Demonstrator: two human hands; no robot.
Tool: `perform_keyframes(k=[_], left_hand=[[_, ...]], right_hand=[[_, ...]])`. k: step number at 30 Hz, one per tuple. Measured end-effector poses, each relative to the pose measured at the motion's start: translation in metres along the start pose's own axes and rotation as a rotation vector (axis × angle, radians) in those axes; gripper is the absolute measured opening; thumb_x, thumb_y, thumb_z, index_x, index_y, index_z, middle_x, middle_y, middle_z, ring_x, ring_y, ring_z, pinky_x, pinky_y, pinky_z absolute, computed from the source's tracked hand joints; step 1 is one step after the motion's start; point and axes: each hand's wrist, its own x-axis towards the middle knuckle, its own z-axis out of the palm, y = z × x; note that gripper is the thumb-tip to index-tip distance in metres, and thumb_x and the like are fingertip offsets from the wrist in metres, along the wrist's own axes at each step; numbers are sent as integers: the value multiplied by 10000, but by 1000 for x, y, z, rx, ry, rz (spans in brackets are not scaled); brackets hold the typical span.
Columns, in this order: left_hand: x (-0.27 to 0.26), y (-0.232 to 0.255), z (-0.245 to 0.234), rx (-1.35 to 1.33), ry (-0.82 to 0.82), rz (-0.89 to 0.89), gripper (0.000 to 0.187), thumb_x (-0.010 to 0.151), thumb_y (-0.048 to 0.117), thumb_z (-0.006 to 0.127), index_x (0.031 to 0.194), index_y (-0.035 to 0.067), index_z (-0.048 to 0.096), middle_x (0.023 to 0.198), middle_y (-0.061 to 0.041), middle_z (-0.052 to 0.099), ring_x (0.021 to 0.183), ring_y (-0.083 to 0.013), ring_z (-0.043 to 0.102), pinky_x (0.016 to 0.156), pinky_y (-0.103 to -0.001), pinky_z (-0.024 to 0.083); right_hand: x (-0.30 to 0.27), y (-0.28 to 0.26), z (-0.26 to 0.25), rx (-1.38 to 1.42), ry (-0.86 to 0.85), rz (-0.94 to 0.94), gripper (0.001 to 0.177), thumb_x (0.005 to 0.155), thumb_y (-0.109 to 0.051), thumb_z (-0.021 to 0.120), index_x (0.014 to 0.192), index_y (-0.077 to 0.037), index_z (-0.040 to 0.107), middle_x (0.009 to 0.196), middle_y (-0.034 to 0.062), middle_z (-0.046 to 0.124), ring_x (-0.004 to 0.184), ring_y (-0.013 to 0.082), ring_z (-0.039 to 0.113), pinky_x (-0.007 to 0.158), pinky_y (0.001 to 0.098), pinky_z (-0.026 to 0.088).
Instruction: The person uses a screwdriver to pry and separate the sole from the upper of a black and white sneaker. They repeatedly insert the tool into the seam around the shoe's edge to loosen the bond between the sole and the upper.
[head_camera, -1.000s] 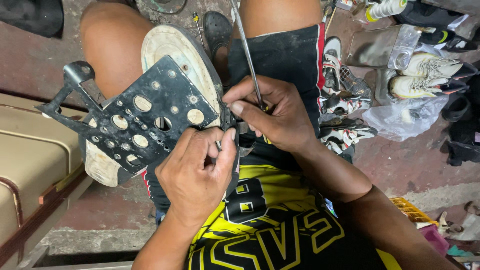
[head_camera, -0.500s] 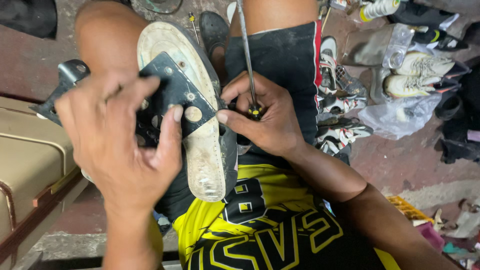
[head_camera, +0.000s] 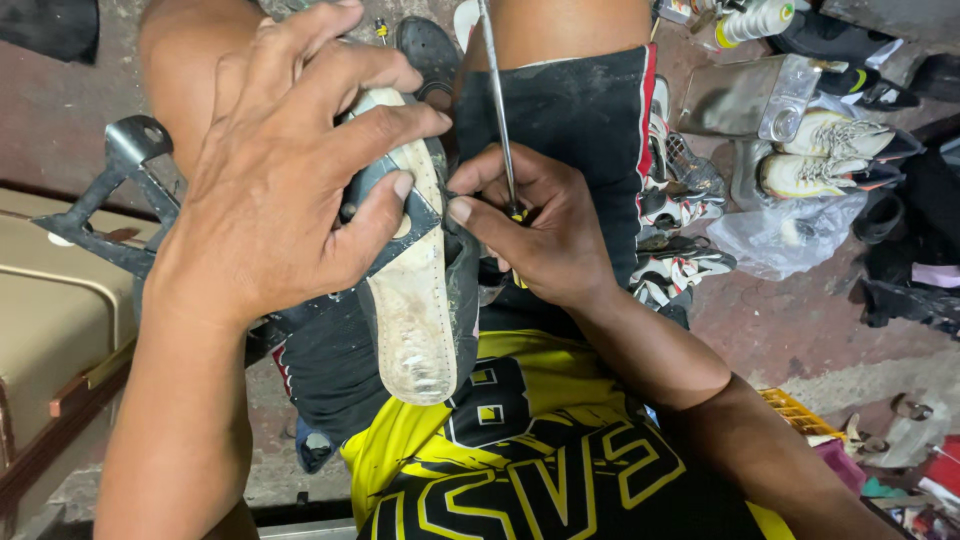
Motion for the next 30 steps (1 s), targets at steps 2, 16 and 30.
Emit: perform_keyframes(k=[2,16,30], left_hand=[[1,-3,0,-12,27,43,353,825,158,720,1168,79,740,1288,-137,597,1341,-412,449,1047,-551,398],[-9,-9,-4,-170,129,26,339,759,80,732,1097,87,764,1163,-88,644,1180,-331,538,1011,-391,473],[-8,-10,-4,-195,127,41,357,727,83,779,1082,70,747,1154,-98,640,1207,-348,551,1037,-398,466]], right_hand=[[-1,1,-2,39,-48,-10,94,1006,-61,676,1077,0,670,694,-43,587,543,-1,491,495,188,366],[-43,-8,-44,-308,-218,-135,368,1097,-138,451,1420,-13,574,878,34,685,652,90,612,569,247,508],[-59,-4,-62,-593,-262,-103,493,916,-2,698,1382,-147,633,994,122,784,609,161,641,585,297,519]])
